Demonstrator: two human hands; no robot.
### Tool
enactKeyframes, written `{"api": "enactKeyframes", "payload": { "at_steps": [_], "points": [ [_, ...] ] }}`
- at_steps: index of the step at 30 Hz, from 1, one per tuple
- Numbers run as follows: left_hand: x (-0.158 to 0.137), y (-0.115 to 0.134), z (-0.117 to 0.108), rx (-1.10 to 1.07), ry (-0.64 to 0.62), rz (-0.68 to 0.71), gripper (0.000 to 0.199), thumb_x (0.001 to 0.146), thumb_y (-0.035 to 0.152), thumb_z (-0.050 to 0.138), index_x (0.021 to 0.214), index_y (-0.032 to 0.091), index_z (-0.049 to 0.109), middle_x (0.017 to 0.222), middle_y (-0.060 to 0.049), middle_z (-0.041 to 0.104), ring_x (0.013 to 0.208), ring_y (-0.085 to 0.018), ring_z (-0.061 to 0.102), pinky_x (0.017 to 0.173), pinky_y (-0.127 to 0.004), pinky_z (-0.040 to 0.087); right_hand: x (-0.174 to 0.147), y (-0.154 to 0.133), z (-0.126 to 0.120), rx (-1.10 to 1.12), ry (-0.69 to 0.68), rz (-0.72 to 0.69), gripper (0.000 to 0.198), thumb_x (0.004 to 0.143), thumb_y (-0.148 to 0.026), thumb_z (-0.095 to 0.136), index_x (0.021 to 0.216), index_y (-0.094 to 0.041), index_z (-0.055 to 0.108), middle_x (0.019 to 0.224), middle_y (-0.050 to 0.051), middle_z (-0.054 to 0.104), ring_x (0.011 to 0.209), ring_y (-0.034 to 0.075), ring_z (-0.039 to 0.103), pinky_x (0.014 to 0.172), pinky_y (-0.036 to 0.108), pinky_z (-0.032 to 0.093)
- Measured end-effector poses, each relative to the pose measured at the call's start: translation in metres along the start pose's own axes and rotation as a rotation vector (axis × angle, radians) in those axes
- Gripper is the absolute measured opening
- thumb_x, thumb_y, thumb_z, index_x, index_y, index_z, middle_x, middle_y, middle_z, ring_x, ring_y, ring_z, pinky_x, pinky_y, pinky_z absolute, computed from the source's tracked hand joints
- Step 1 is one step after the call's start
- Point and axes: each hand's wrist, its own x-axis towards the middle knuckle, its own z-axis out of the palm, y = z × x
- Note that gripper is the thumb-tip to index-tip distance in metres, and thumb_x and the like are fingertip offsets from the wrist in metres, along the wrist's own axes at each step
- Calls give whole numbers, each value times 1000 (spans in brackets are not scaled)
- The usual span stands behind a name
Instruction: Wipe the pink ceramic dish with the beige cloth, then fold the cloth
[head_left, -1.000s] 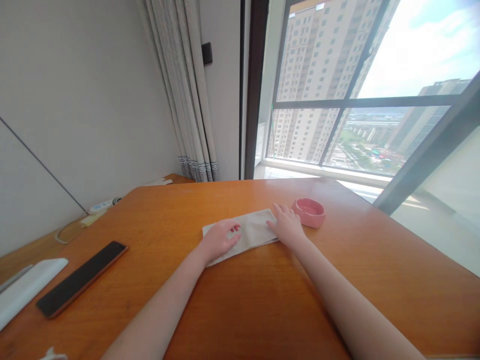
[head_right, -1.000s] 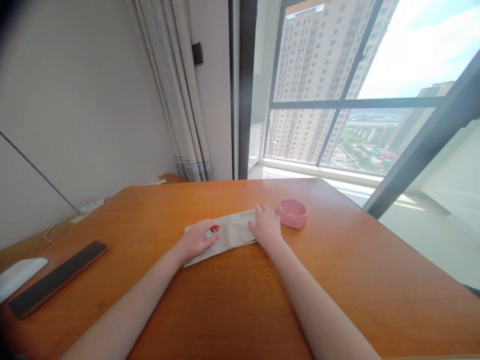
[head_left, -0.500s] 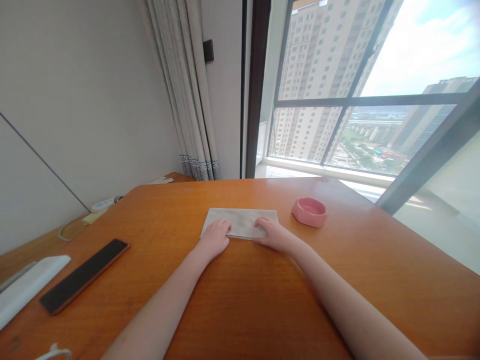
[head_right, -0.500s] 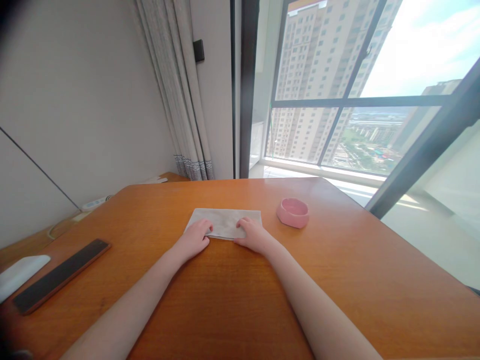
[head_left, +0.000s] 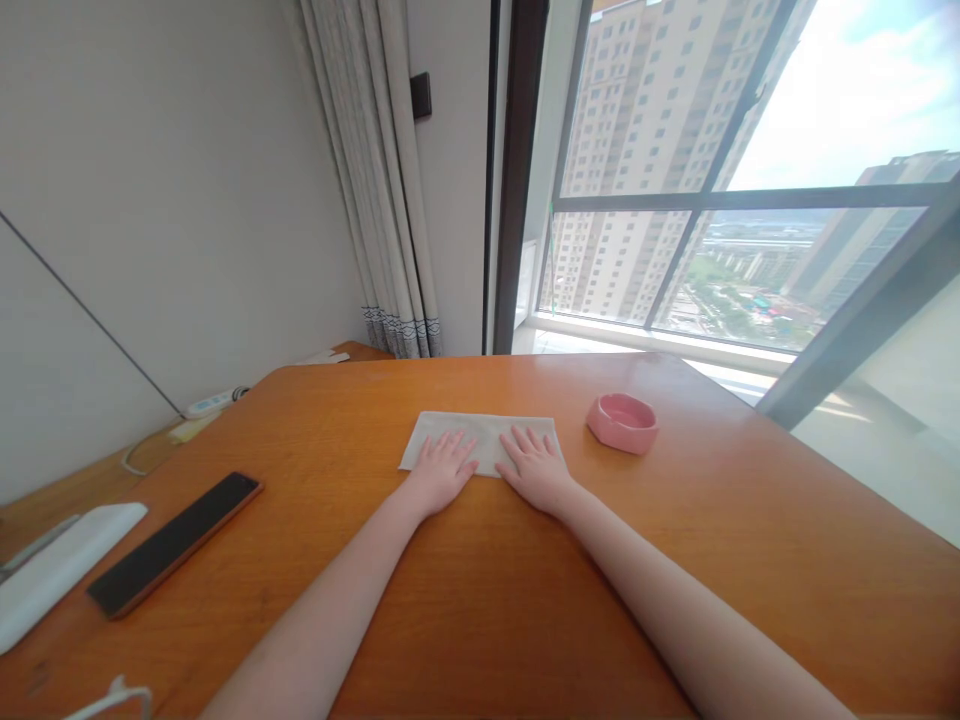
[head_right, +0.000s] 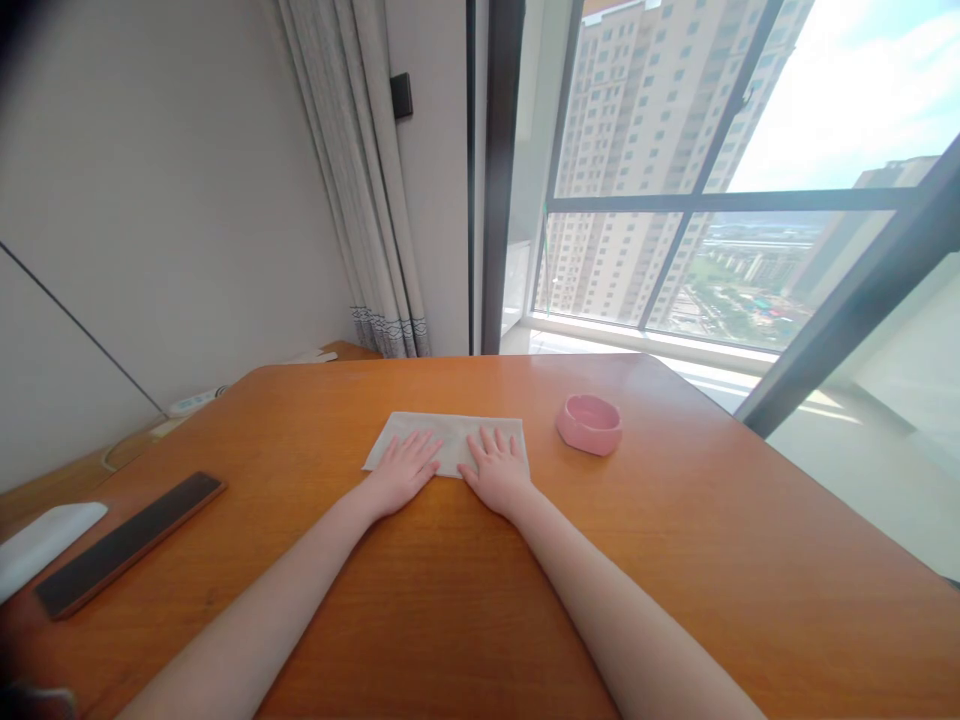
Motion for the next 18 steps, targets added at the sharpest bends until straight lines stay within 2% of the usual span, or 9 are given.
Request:
{"api": "enactKeyframes", "payload": {
  "at_steps": [4,8,10,12,15,18],
  "points": [
    [5,-11,2,6,72,-67,55,92,48,21,137,21,37,149,-11,28,139,-26,18,111,-52,9,-1,4,-1,30,6,-32,61,87,-52,38,139,-20,36,150,11,24,138,33,17,109,50,11],
    [4,-10,-4,20,117,-21,57,92,49,20,139,19,35,149,-11,29,139,-24,20,112,-49,9,-2,3,-9,175,67,-142,45,89,-48,37,121,-21,55,136,10,47,128,25,37,108,44,19],
    [3,-7,-5,31,101,-9,58,91,50,23,141,20,31,149,-11,28,139,-25,20,112,-50,10,-1,1,-9,223,93,-160,41,92,-44,33,115,-20,58,131,8,51,123,21,43,108,40,22],
    [2,-4,-5,41,56,13,58,91,51,26,141,22,30,150,-10,26,139,-26,19,111,-51,11,1,1,-7,180,111,-118,44,91,-44,34,122,-19,53,138,9,45,128,23,37,109,42,20],
    [1,-3,-2,60,4,20,57,89,52,29,140,24,33,150,-10,26,139,-27,19,111,-52,11,5,5,0,67,72,-17,57,90,-49,34,137,-18,38,149,10,28,137,30,19,110,50,12],
    [2,-7,0,87,45,-55,57,89,52,30,138,22,36,149,-12,29,138,-29,22,110,-53,12,7,10,4,24,26,105,65,90,-52,29,143,-13,27,152,12,19,139,31,12,109,53,11]
  ]
}}
